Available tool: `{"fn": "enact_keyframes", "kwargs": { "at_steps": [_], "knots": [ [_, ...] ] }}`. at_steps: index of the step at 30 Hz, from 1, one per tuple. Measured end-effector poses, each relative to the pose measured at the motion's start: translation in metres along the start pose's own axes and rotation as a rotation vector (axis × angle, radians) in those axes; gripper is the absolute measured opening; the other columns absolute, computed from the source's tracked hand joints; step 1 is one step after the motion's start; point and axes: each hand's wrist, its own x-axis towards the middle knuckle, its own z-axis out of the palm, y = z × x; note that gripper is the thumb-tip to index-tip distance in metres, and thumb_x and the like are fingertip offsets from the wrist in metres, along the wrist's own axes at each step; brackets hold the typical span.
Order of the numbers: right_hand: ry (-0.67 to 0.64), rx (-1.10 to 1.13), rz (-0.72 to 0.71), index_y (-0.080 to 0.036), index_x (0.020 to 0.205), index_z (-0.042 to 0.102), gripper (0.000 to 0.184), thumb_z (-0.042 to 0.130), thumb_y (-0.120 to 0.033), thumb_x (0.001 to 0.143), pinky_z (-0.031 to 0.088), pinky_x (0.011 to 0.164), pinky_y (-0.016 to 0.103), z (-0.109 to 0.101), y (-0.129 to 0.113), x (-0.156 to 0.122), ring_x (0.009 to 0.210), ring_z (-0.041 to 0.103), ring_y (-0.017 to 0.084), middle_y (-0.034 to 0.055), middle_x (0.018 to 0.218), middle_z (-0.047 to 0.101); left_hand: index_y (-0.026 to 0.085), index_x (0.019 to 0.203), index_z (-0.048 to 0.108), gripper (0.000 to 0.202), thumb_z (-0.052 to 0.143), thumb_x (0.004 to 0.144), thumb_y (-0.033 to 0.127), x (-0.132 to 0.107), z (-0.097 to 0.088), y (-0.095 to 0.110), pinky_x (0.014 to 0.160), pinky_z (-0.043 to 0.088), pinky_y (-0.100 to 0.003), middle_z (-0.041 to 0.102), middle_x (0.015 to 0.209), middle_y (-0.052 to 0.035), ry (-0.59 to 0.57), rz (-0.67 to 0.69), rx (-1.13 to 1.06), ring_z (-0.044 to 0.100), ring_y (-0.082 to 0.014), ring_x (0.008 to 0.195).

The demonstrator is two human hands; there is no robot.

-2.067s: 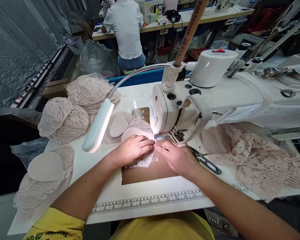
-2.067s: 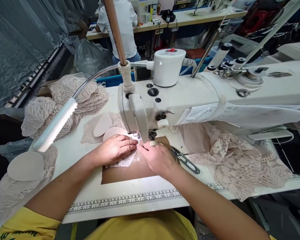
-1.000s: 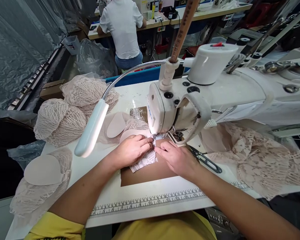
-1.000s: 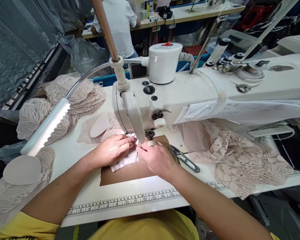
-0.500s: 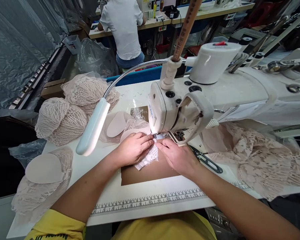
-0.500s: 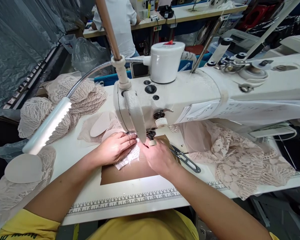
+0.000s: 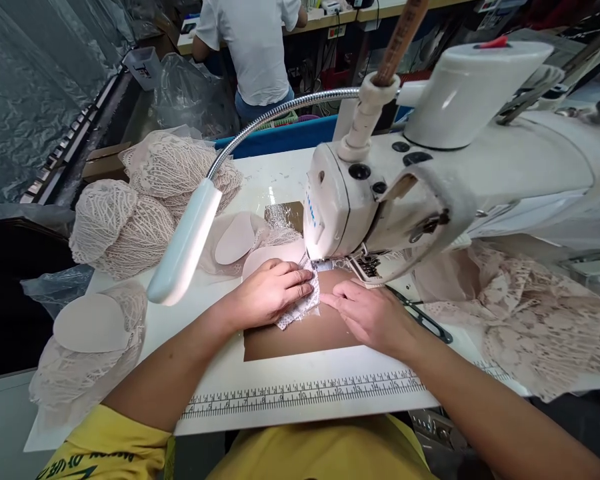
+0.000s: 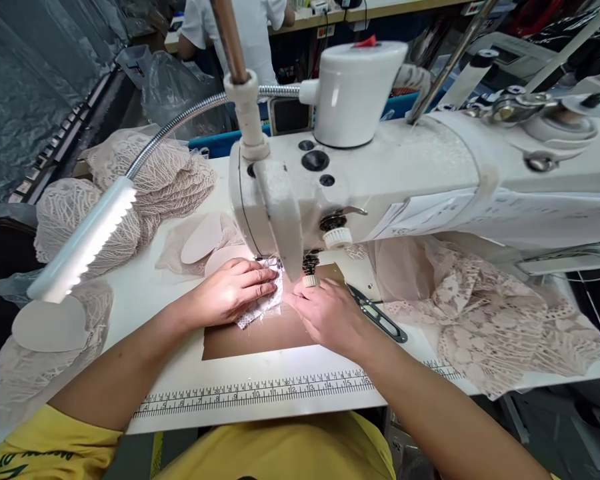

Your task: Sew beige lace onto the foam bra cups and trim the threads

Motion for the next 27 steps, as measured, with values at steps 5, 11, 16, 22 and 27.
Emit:
{"fn": "enact_keyframes", "kwargs": {
  "at_steps": [5,11,16,22,27],
  "knots": [
    [-0.012,0.017,-0.010,-0.021,0.113,0.064,0.035,0.047,-0.008,0.084,0.033,0.063,0.027,0.004,0.001,-0.003,0.072,0.050,0.015,0.0033,0.085,0.063,0.016,0.124,0.056,0.034,0.046,0.091,0.017,0.000,-0.001,0.002,0.093,0.041,-0.038,0.058,0.129,-0.0119,0.022,-0.004,0.005,0.051,-0.0248,0.113],
    [0.020,0.042,-0.018,-0.019,0.109,0.065,0.030,0.048,-0.011,0.085,0.037,0.066,0.028,0.002,0.000,-0.003,0.073,0.051,0.015,0.0042,0.086,0.064,0.015,0.093,0.066,0.029,0.044,0.096,0.033,0.003,0.004,0.013,0.073,0.043,-0.033,0.064,0.085,-0.0083,0.092,-0.116,0.020,0.056,-0.0189,0.078],
    [0.015,0.074,-0.023,-0.019,0.105,0.066,0.028,0.047,-0.011,0.086,0.038,0.068,0.028,0.003,0.000,-0.004,0.072,0.051,0.015,0.0035,0.084,0.064,0.015,0.079,0.062,0.027,0.042,0.095,0.025,0.004,0.006,0.015,0.067,0.042,-0.029,0.062,0.073,-0.0054,0.117,-0.167,-0.047,0.056,-0.0163,0.070],
    [0.039,0.068,-0.021,-0.018,0.108,0.065,0.028,0.046,-0.014,0.088,0.037,0.068,0.028,0.003,0.000,-0.004,0.071,0.052,0.014,0.0035,0.084,0.065,0.015,0.085,0.063,0.024,0.042,0.092,0.025,0.004,0.000,0.013,0.072,0.046,-0.030,0.065,0.074,-0.0050,0.135,-0.195,-0.214,0.060,-0.0168,0.072],
    [-0.074,-0.002,-0.022,-0.019,0.110,0.065,0.029,0.042,-0.016,0.091,0.033,0.065,0.029,-0.001,-0.008,0.002,0.070,0.048,0.015,0.0032,0.078,0.060,0.016,0.086,0.063,0.023,0.044,0.093,0.026,0.003,0.000,0.013,0.075,0.044,-0.030,0.065,0.077,-0.0040,0.116,-0.212,-0.247,0.059,-0.0161,0.074]
  ]
}}
